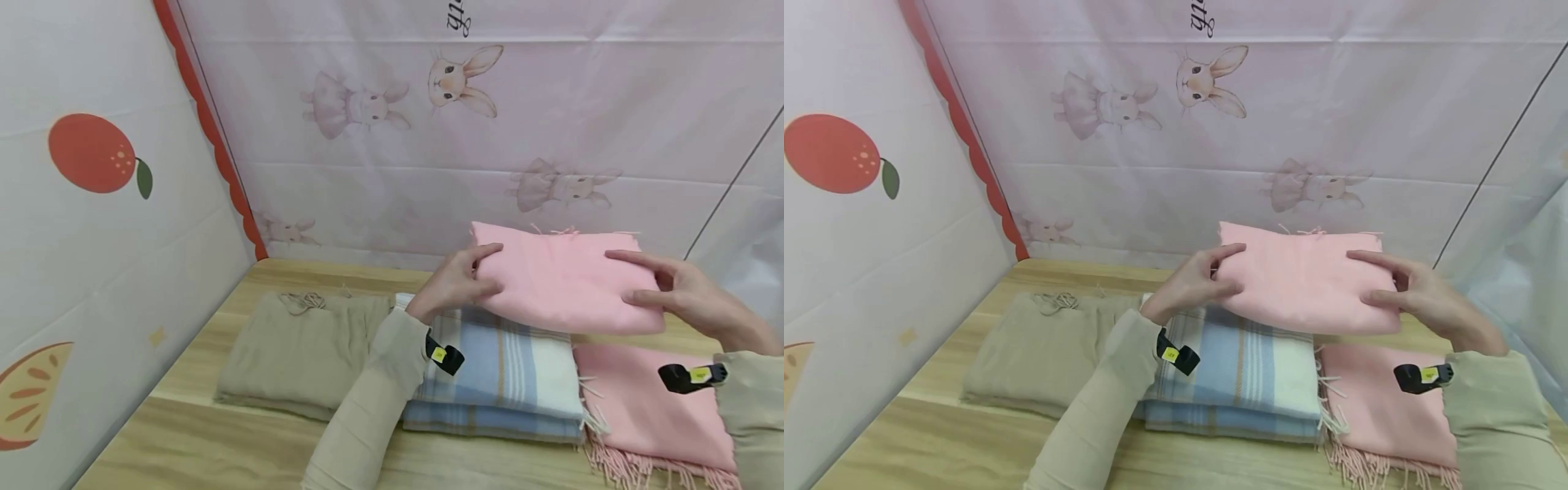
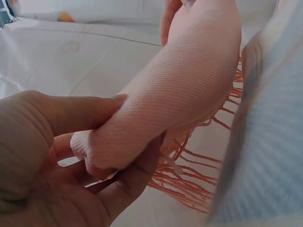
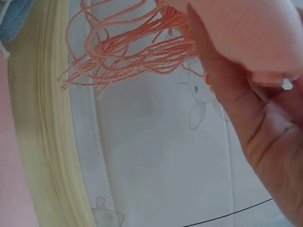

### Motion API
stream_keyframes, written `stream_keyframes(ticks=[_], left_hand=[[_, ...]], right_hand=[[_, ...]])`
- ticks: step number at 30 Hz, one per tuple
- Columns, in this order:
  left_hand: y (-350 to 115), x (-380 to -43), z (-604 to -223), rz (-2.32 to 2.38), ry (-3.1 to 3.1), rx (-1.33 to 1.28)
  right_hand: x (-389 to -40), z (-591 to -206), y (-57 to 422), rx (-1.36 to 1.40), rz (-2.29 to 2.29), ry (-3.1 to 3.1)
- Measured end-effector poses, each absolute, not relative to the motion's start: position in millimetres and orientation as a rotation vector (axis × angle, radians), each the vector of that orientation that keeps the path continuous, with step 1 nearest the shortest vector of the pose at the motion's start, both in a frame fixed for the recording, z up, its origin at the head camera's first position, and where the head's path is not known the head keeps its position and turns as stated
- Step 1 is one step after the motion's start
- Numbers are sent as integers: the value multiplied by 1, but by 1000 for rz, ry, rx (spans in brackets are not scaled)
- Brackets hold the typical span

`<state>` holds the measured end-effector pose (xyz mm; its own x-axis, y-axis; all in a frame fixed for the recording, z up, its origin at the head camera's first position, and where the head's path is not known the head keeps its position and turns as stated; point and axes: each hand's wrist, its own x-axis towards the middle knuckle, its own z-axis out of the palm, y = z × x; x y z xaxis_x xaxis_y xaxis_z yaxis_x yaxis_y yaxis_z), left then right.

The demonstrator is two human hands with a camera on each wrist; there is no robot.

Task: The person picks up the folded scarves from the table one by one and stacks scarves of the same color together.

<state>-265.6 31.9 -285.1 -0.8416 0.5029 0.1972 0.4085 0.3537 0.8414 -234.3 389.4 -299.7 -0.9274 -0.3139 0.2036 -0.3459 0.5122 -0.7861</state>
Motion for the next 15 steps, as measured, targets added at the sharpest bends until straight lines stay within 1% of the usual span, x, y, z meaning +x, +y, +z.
stream_keyframes(ticks=[3, 10, 15], left_hand=[[34, -265, -285, 1501, 2522, 864], [41, -260, -287, 1500, 2531, 794], [46, -257, -286, 1502, 2539, 817]], right_hand=[[-232, -299, 392, 580, 1395, -2718], [-227, -297, 399, 482, 1295, -2789], [-221, -296, 404, 431, 1264, -2820]])
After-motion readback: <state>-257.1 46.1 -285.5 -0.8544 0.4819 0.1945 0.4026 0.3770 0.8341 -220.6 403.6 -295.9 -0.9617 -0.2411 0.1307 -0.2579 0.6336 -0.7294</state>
